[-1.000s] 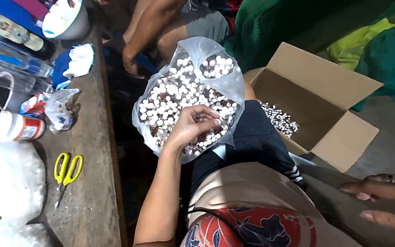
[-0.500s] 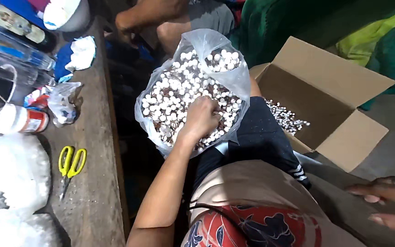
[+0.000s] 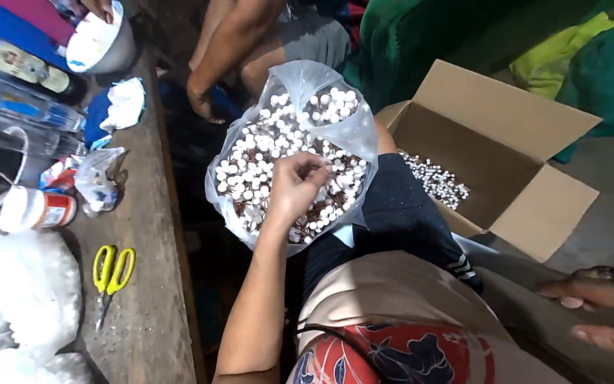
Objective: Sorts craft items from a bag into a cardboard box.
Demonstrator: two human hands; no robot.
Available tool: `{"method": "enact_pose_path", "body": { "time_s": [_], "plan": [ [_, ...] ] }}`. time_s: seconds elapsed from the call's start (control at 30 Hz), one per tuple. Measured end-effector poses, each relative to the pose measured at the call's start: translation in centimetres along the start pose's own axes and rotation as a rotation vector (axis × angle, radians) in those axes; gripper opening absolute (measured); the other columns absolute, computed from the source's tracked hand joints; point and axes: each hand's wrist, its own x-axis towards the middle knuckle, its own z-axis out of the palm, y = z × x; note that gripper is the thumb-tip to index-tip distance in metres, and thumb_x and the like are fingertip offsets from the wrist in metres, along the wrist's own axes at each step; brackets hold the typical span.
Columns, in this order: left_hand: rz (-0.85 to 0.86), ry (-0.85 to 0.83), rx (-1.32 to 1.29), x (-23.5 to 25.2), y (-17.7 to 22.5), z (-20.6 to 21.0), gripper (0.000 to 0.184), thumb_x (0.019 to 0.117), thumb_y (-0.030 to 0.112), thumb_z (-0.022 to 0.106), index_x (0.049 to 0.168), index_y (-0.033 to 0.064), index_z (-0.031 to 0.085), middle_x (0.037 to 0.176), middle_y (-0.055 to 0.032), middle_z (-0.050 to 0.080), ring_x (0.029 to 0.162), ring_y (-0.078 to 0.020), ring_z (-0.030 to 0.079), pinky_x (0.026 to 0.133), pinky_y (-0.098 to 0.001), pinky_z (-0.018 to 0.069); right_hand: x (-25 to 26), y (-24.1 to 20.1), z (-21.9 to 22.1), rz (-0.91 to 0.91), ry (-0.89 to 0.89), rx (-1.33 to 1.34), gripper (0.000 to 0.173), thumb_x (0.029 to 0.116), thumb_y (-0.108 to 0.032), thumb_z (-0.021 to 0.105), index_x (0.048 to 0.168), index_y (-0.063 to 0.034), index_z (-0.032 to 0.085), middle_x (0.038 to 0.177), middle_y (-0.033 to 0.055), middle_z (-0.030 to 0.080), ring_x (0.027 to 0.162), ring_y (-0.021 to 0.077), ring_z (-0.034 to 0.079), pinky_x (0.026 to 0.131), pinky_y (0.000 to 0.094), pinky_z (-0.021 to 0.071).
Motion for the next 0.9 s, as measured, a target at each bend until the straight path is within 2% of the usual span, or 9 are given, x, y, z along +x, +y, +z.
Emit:
{"method": "enact_pose_path", "body": {
  "time_s": [0.07, 0.17, 0.27, 0.3, 0.43, 0.5, 0.6, 0.77, 0.9],
  "plan": [
    [-0.006, -0.189, 0.007, 0.1, 1.8, 1.2, 0.005, 0.0927, 0.002, 0.067, 0.094, -0.0024, 0.069, 0.077, -0.0089, 0.068, 0.059, -0.01, 0.062, 0.056, -0.026, 0.0541, 0.0, 0.0, 0.1, -0.006, 0.004, -0.007, 0.037, 0.099, -0.021, 0.064, 0.119, 0.0099, 0.067, 0.099, 0.0287, 0.07, 0.089, 0.0467, 0.069, 0.081, 0.0641, 0.0532],
    [0.124, -0.385, -0.05, 2.3, 4.4, 4.8, 0.011, 0.0917, 0.004, 0.068, 0.094, -0.0058, 0.071, 0.078, -0.0091, 0.069, 0.066, -0.0083, 0.064, 0.065, -0.0269, 0.0546, 0.1, -0.1, -0.1, 0.002, -0.008, -0.008, 0.037, 0.099, -0.02, 0.064, 0.12, 0.01, 0.067, 0.1, 0.0301, 0.07, 0.091, 0.0482, 0.069, 0.083, 0.0651, 0.0524],
    [0.165, -0.434, -0.146, 3.1, 6.2, 5.4, 0.028, 0.0977, 0.006, 0.066, 0.122, -0.0088, 0.067, 0.11, -0.0182, 0.072, 0.093, -0.0117, 0.071, 0.087, -0.0263, 0.0577, -0.1, -0.4, -0.3, 0.029, -0.008, 0.006, 0.038, 0.0988, -0.019, 0.065, 0.122, 0.0109, 0.066, 0.103, 0.0318, 0.069, 0.092, 0.0492, 0.068, 0.085, 0.066, 0.0516],
    [0.187, -0.412, -0.113, 2.8, 5.9, 4.7, 0.028, 0.098, 0.006, 0.065, 0.122, -0.009, 0.067, 0.111, -0.0191, 0.071, 0.095, -0.0139, 0.071, 0.088, -0.0282, 0.0579, -0.2, -0.3, -0.4, 0.03, -0.004, 0.011, 0.038, 0.0987, -0.018, 0.065, 0.122, 0.011, 0.066, 0.103, 0.0318, 0.069, 0.092, 0.049, 0.068, 0.085, 0.0659, 0.0516],
    [0.161, -0.377, 0.296, 1.0, 1.9, 0.9, 0.008, 0.0937, 0.005, 0.069, 0.094, -0.0008, 0.073, 0.087, -0.012, 0.071, 0.078, -0.0204, 0.068, 0.074, -0.0389, 0.0568, 0.0, 0.0, 0.0, 0.011, -0.009, 0.022, 0.037, 0.0982, -0.019, 0.065, 0.121, 0.0106, 0.067, 0.101, 0.03, 0.07, 0.09, 0.0473, 0.069, 0.083, 0.0643, 0.0531],
    [0.118, -0.451, 0.558, 0.4, 0.5, 1.1, 0.01, 0.0866, 0.001, 0.073, 0.097, 0.0007, 0.076, 0.097, -0.0179, 0.072, 0.096, -0.0353, 0.069, 0.085, -0.0557, 0.054, 0.0, 0.1, 0.1, -0.001, -0.013, 0.016, 0.039, 0.0989, -0.022, 0.064, 0.121, 0.0098, 0.067, 0.1, 0.0293, 0.07, 0.089, 0.0466, 0.069, 0.082, 0.0641, 0.0533],
    [0.147, -0.519, 0.772, 0.0, -1.2, 3.0, 0.017, 0.0795, 0.003, 0.079, 0.096, 0.004, 0.077, 0.107, -0.0209, 0.068, 0.112, -0.0417, 0.061, 0.094, -0.0595, 0.0472, -0.1, 0.2, 0.1, 0.01, -0.005, 0.004, 0.041, 0.0994, -0.024, 0.063, 0.123, 0.0089, 0.067, 0.102, 0.0292, 0.07, 0.09, 0.0468, 0.069, 0.083, 0.0642, 0.0531],
    [0.334, -0.334, 0.898, -0.5, -3.0, 4.5, 0.009, 0.0792, 0.007, 0.08, 0.084, 0.0015, 0.074, 0.101, -0.0217, 0.068, 0.106, -0.0419, 0.063, 0.084, -0.0564, 0.0489, 0.1, -0.3, -0.4, 0.041, -0.022, 0.013, 0.039, 0.099, -0.019, 0.065, 0.123, 0.0108, 0.066, 0.104, 0.0314, 0.069, 0.093, 0.0489, 0.068, 0.086, 0.0659, 0.0514],
    [0.261, -0.144, 0.56, -0.5, -3.4, 2.1, 0.012, 0.0916, 0.009, 0.071, 0.095, -0.0001, 0.078, 0.103, -0.0204, 0.069, 0.104, -0.0396, 0.064, 0.09, -0.0578, 0.0497, 0.0, -0.2, -0.3, 0.033, -0.015, 0.019, 0.039, 0.0993, -0.019, 0.064, 0.124, 0.011, 0.066, 0.105, 0.0318, 0.069, 0.093, 0.049, 0.068, 0.086, 0.0655, 0.0517]
  ]
}}
